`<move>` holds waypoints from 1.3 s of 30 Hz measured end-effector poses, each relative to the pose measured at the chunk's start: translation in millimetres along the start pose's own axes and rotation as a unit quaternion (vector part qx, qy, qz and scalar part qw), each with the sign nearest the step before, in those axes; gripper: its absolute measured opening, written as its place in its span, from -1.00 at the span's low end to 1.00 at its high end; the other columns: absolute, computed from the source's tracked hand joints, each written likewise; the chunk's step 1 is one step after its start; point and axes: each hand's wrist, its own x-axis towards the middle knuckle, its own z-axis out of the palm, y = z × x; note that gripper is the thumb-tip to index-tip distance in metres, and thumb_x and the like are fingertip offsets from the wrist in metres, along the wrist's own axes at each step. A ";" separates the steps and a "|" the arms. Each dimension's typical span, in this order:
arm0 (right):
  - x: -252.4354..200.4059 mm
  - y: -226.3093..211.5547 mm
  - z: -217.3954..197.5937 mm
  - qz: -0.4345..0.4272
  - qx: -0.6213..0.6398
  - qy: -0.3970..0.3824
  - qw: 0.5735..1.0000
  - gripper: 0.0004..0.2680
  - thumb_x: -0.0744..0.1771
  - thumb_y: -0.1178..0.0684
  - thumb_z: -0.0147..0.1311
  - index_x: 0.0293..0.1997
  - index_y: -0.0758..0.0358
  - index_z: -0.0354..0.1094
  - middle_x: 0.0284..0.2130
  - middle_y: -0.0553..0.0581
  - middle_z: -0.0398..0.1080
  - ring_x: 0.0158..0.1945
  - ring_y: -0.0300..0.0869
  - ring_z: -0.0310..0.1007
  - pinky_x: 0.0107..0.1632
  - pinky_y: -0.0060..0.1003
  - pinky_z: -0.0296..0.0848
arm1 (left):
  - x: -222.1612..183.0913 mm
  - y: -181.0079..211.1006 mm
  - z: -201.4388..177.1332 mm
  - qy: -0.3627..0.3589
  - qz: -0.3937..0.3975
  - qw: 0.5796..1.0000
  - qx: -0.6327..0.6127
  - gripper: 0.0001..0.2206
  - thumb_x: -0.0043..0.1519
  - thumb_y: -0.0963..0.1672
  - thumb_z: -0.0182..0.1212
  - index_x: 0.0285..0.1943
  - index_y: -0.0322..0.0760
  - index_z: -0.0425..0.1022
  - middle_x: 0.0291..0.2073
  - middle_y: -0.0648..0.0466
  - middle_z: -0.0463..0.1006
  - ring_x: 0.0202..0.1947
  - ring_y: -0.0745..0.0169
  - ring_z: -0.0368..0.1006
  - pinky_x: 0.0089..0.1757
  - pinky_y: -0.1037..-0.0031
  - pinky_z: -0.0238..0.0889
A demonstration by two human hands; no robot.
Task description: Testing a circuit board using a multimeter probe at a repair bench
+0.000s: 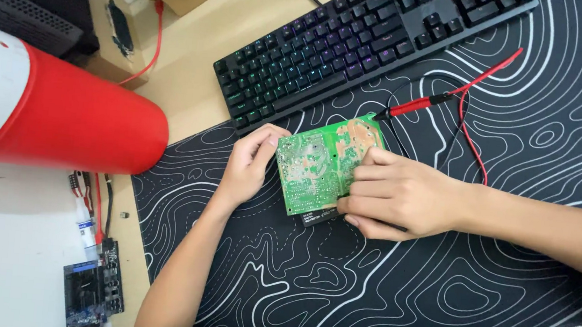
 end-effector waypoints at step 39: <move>-3.0 -4.4 -6.7 0.122 0.125 0.022 0.984 -0.72 0.52 0.11 -0.06 -0.37 0.16 0.46 -0.57 0.04 0.33 -0.53 0.01 0.39 -0.18 -0.12 0.45 | -0.2 4.4 3.0 0.010 -0.014 1.000 -0.007 -0.65 0.62 -0.16 -0.04 -0.13 -0.38 0.67 -0.04 -0.16 0.73 0.07 0.01 0.63 0.20 0.10 0.42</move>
